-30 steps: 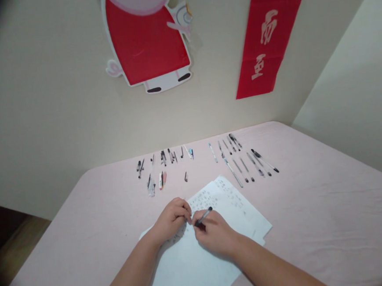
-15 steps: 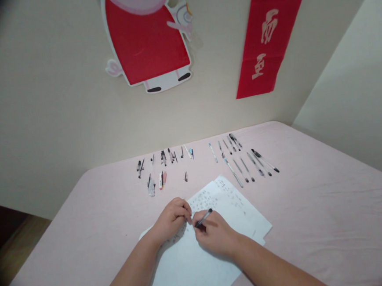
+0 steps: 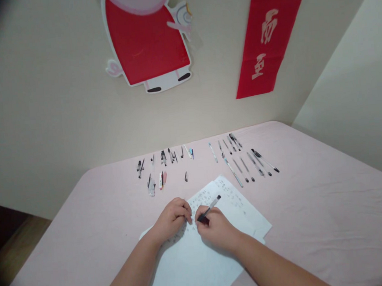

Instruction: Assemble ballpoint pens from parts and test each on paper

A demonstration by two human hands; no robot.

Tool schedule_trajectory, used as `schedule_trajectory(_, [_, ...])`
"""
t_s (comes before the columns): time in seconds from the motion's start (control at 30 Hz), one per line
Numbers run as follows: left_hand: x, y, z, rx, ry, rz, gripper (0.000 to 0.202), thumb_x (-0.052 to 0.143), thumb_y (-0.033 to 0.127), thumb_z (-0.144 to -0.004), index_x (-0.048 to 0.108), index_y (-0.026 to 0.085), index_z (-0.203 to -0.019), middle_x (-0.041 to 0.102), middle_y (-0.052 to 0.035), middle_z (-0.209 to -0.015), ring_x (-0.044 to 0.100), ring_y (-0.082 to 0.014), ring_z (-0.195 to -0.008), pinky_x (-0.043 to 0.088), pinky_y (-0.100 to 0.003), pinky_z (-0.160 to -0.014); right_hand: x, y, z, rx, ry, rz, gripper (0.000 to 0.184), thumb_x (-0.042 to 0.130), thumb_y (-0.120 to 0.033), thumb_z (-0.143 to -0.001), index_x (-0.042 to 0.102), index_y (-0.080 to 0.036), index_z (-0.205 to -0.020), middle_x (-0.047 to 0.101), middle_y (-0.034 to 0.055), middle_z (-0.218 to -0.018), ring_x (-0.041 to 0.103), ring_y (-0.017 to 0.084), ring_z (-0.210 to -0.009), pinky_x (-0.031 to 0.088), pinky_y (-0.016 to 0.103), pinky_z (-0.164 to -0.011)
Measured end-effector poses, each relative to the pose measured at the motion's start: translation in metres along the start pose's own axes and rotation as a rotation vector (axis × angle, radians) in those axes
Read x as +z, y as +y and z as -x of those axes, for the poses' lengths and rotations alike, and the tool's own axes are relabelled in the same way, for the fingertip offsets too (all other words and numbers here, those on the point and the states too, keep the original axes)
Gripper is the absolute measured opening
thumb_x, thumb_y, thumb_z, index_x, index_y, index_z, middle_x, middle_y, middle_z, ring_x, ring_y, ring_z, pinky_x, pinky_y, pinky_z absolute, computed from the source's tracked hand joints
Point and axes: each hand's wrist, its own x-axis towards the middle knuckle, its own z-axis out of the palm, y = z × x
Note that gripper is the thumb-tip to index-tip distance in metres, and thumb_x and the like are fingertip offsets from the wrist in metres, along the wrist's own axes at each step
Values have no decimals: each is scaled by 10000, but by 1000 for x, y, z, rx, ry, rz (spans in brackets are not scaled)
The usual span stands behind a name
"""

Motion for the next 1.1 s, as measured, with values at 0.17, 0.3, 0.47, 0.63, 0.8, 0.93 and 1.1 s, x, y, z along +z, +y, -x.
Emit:
schedule_trajectory(0.17, [1, -1, -1, -1, -3, 1, 376, 410, -25, -583, 703, 212, -587, 662, -25, -752, 539, -175, -791, 380, -331, -795, -5, 8, -6, 73, 28, -240, 65, 475, -145, -676, 524, -175, -707, 492, -25, -611, 477, 121, -595, 384, 229, -554])
schedule_trajectory(0.3, [1, -2, 0, 1, 7, 0, 375, 403, -29, -577, 694, 207, -583, 660, -26, -746, 539, -174, -784, 380, -331, -796, -7, 9, -7, 58, 30, -271, 56, 503, -193, -711, 548, -172, -736, 515, -9, -655, 494, 134, -645, 401, 248, -599])
schedule_trajectory(0.47, [2, -1, 0, -13, 27, -3, 353, 398, -22, -578, 675, 197, -581, 649, -32, -730, 536, -177, -787, 386, -329, -787, -11, -1, -5, 78, 38, -214, 123, 502, -206, -727, 607, -178, -785, 592, 22, -763, 535, 156, -734, 429, 279, -687])
schedule_trajectory(0.63, [0, 1, -2, -41, 86, 73, 327, 394, 1, -573, 656, 196, -568, 639, -33, -669, 546, -179, -751, 406, -331, -766, -12, -3, -4, 95, 25, -256, 172, 503, -219, -750, 646, -176, -834, 618, 18, -714, 549, 140, -658, 446, 267, -633])
schedule_trajectory(0.8, [-4, -2, -3, -122, 291, 248, 288, 386, 42, -593, 628, 197, -583, 608, -26, -684, 564, -161, -709, 445, -308, -703, -5, 0, -2, 170, 56, -458, 333, 494, -402, -828, 606, -156, -1024, 654, 58, -749, 578, 134, -601, 444, 240, -515])
schedule_trajectory(0.93, [-5, -5, -3, -198, 406, 329, 236, 404, 79, -640, 608, 191, -600, 587, -27, -696, 562, -153, -705, 452, -293, -685, -7, -7, -8, 114, -31, -425, 405, 415, -442, -883, 542, -157, -1140, 672, 69, -734, 604, 141, -593, 481, 266, -554])
schedule_trajectory(1.1, [-4, -8, -3, -241, 433, 376, 224, 406, 74, -627, 593, 191, -586, 585, -30, -709, 556, -151, -716, 451, -283, -658, -15, -12, -42, -104, -56, -209, 293, 474, -307, -860, 547, -194, -1121, 657, 24, -709, 628, 157, -756, 483, 270, -671])
